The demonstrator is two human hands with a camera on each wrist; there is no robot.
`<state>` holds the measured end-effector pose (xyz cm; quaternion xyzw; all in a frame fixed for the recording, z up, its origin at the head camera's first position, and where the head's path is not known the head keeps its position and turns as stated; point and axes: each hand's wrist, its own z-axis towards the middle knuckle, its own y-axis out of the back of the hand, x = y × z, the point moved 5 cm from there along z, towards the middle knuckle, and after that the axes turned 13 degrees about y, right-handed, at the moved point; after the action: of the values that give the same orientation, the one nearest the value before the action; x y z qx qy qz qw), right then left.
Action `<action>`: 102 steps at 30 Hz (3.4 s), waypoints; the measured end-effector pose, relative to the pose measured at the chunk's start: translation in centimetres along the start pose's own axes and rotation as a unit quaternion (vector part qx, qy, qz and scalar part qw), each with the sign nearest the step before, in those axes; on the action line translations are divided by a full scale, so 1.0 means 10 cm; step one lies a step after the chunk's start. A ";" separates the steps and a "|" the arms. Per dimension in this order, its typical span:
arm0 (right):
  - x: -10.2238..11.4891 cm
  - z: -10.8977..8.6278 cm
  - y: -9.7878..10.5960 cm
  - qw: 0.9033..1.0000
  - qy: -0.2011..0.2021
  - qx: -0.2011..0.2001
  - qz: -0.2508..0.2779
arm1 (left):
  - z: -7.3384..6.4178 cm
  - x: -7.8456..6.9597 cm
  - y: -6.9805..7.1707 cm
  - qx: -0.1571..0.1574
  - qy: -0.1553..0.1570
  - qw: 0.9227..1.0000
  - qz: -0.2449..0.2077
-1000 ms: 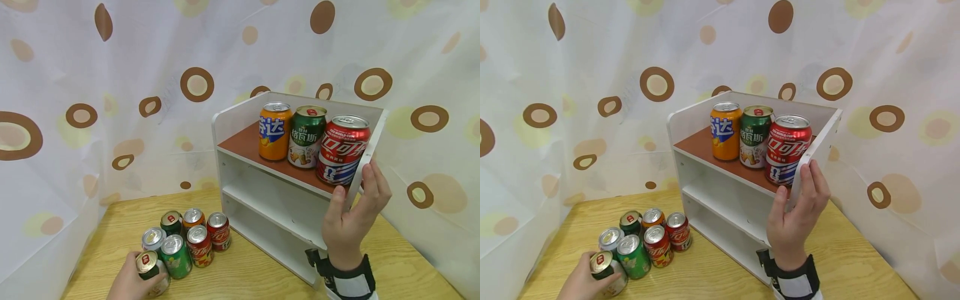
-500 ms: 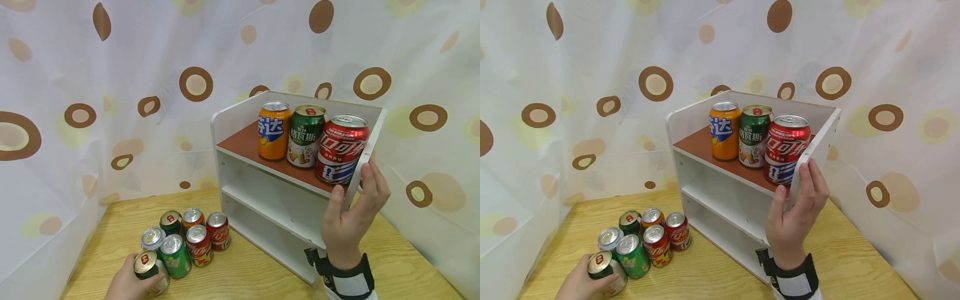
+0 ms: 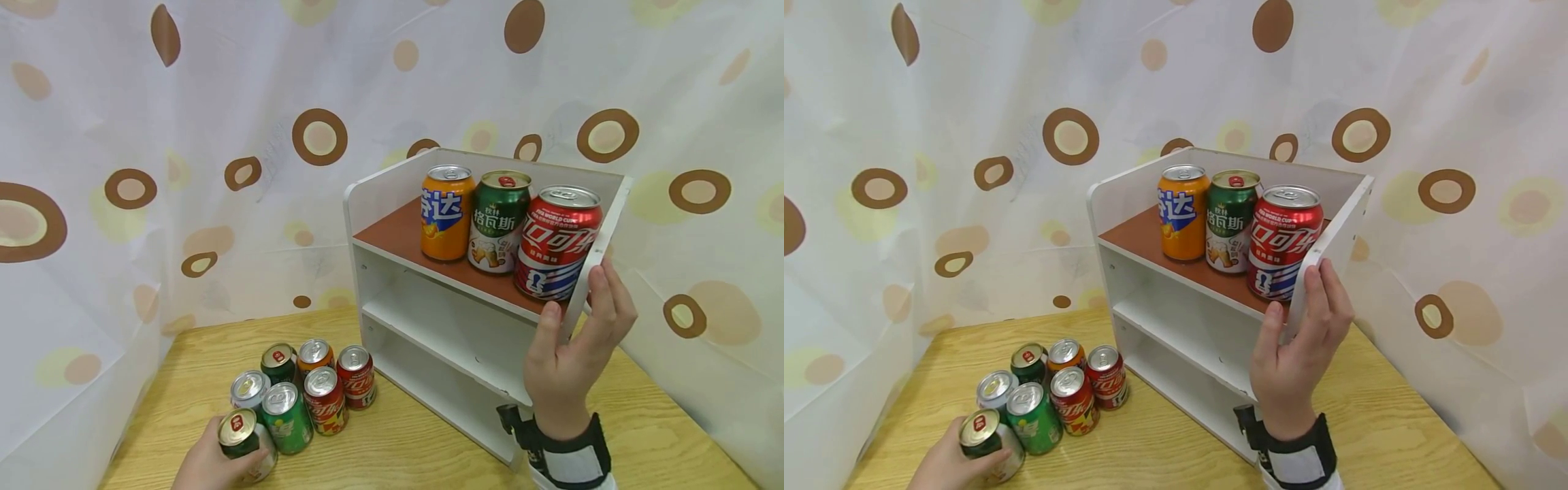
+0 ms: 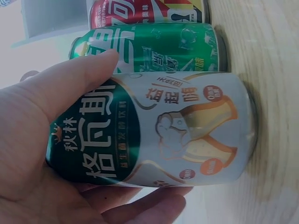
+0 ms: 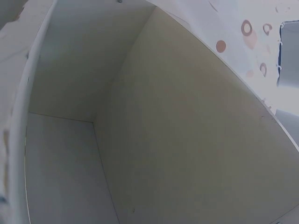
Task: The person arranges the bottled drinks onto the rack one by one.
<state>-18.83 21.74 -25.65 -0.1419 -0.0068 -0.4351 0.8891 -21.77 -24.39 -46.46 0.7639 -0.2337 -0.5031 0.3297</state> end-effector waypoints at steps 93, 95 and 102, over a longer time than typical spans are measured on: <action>-0.06 -0.05 0.01 1.000 0.010 0.012 0.004 | -0.24 -2.82 1.14 -0.094 -0.291 0.943 -0.134; -0.07 -0.05 0.01 1.000 0.010 0.014 0.007 | -0.23 -2.88 1.13 -0.089 -0.296 0.941 -0.137; -0.09 -0.05 0.02 1.000 0.007 0.016 0.008 | -0.22 -3.09 1.07 -0.090 -0.321 0.933 -0.137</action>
<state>-19.29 22.42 -26.30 -0.1249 -0.0059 -0.4292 0.8945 -31.89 -9.68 -18.94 0.5535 -0.1742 -0.7805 0.2327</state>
